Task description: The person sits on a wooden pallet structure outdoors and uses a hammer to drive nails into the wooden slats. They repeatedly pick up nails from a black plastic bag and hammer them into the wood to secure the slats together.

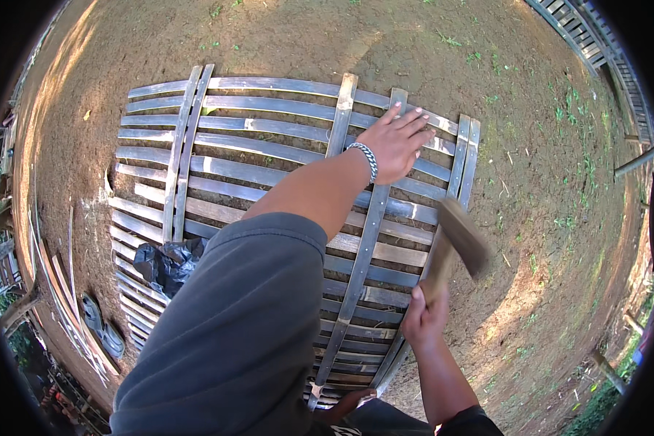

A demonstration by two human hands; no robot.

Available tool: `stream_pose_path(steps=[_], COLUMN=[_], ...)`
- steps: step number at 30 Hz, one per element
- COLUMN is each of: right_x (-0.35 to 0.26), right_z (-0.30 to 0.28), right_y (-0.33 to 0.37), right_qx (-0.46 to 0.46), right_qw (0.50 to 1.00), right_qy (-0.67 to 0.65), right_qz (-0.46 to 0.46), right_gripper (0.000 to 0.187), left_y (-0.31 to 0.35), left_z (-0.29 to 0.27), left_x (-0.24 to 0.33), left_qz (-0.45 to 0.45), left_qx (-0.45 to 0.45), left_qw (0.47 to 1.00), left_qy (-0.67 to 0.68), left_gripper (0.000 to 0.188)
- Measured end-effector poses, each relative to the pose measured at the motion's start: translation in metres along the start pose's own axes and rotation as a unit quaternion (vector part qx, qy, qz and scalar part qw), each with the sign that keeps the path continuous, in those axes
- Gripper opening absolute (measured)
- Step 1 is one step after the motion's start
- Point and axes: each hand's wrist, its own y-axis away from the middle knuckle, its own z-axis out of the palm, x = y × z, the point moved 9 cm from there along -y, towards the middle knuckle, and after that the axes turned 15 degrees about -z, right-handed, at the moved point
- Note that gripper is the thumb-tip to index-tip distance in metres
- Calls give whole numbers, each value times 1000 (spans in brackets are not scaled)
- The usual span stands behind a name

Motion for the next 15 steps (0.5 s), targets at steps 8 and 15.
stream_pose_path(steps=[8,15], right_x=[9,-18], right_z=[18,23], right_y=[-8,-10], right_qx=[-12,18], right_qw=[995,988], right_qy=[80,110], right_qz=[64,-108], right_gripper=[45,29], left_y=[-1,1], left_z=[-1,0], left_x=[1,3], left_qz=[-2,-1], left_qx=[-4,-8], left_qw=[1000,1000], left_qy=[3,8], left_gripper=[54,55])
